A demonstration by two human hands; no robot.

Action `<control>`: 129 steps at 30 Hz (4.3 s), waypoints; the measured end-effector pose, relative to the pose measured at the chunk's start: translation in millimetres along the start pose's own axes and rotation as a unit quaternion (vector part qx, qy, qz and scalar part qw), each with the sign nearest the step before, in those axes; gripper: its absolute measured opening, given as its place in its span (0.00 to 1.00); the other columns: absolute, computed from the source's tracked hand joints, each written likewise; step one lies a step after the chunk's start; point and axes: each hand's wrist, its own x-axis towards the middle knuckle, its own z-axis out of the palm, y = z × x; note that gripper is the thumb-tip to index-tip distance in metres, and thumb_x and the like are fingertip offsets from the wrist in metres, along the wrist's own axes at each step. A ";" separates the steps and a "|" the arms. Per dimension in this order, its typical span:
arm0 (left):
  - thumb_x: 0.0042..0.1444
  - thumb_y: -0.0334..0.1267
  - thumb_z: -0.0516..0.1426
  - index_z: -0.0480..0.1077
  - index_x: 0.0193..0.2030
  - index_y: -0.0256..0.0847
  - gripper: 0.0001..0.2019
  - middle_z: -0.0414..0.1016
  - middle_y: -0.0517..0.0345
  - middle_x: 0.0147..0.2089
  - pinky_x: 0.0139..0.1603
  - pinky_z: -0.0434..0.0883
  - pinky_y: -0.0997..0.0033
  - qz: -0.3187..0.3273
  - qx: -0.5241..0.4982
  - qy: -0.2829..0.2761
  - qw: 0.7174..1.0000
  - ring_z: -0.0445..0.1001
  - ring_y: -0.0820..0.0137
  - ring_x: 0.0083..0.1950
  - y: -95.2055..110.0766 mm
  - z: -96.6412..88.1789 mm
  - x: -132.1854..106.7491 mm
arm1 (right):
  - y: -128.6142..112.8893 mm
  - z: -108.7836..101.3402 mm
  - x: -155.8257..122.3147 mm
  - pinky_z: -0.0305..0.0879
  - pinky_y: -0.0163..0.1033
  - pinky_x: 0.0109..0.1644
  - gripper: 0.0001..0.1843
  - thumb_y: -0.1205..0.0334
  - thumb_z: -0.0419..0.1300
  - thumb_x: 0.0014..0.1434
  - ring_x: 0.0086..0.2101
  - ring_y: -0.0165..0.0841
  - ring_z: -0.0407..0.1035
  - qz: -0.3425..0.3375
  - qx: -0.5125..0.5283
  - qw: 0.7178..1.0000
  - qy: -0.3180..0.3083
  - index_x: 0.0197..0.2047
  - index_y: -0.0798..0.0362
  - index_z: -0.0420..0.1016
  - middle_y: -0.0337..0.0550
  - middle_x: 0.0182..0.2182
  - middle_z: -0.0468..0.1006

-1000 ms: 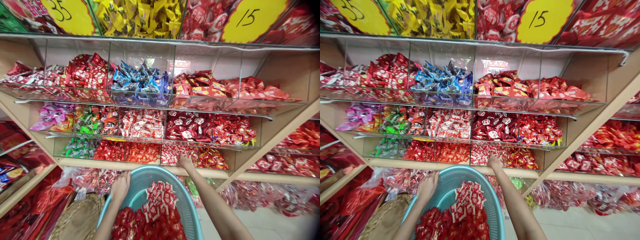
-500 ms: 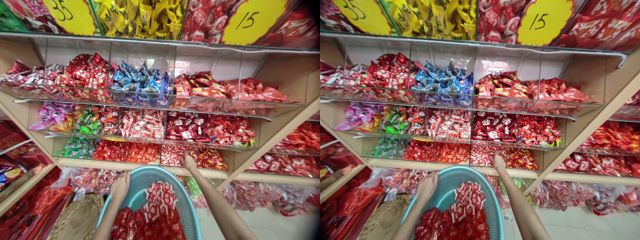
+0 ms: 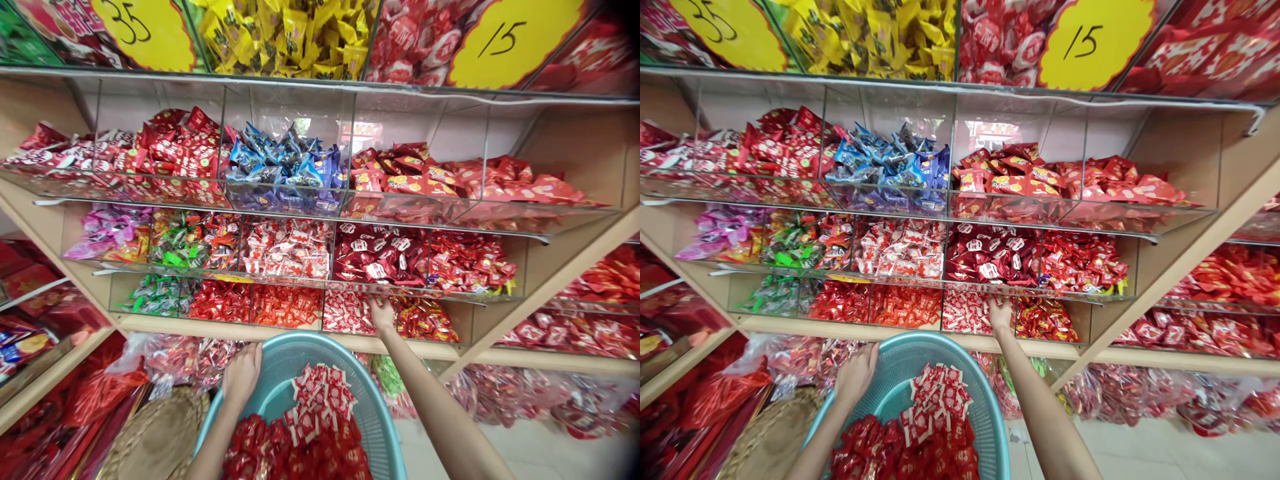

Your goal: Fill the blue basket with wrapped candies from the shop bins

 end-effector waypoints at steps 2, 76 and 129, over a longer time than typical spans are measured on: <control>0.62 0.47 0.34 0.68 0.41 0.40 0.25 0.76 0.49 0.40 0.35 0.65 0.69 0.000 0.005 0.001 1.000 0.75 0.66 0.37 0.2 0.1 0.2 | -7.1 1.1 -8.7 0.67 0.36 0.37 0.26 0.48 0.39 0.59 0.39 0.35 0.71 0.027 0.063 0.997 -0.017 0.53 0.57 0.58 0.51 0.42 0.75; 0.62 0.48 0.32 0.68 0.42 0.41 0.26 0.75 0.51 0.39 0.34 0.65 0.68 0.003 0.020 0.006 1.000 0.74 0.65 0.36 -0.6 2.9 0.5 | 24.9 -46.7 -176.5 0.51 0.35 0.31 0.10 0.52 0.55 0.51 0.31 0.35 0.67 -0.111 -0.233 0.929 -0.265 0.30 0.49 0.67 0.41 0.27 0.74; 0.62 0.47 0.33 0.68 0.43 0.42 0.26 0.76 0.51 0.40 0.34 0.65 0.69 0.002 0.014 0.003 1.000 0.75 0.65 0.37 -0.1 1.1 0.3 | 43.4 -17.9 -178.0 0.60 0.34 0.36 0.11 0.67 0.49 0.53 0.33 0.33 0.70 -0.127 -0.134 0.941 -0.285 0.35 0.50 0.71 0.39 0.31 0.76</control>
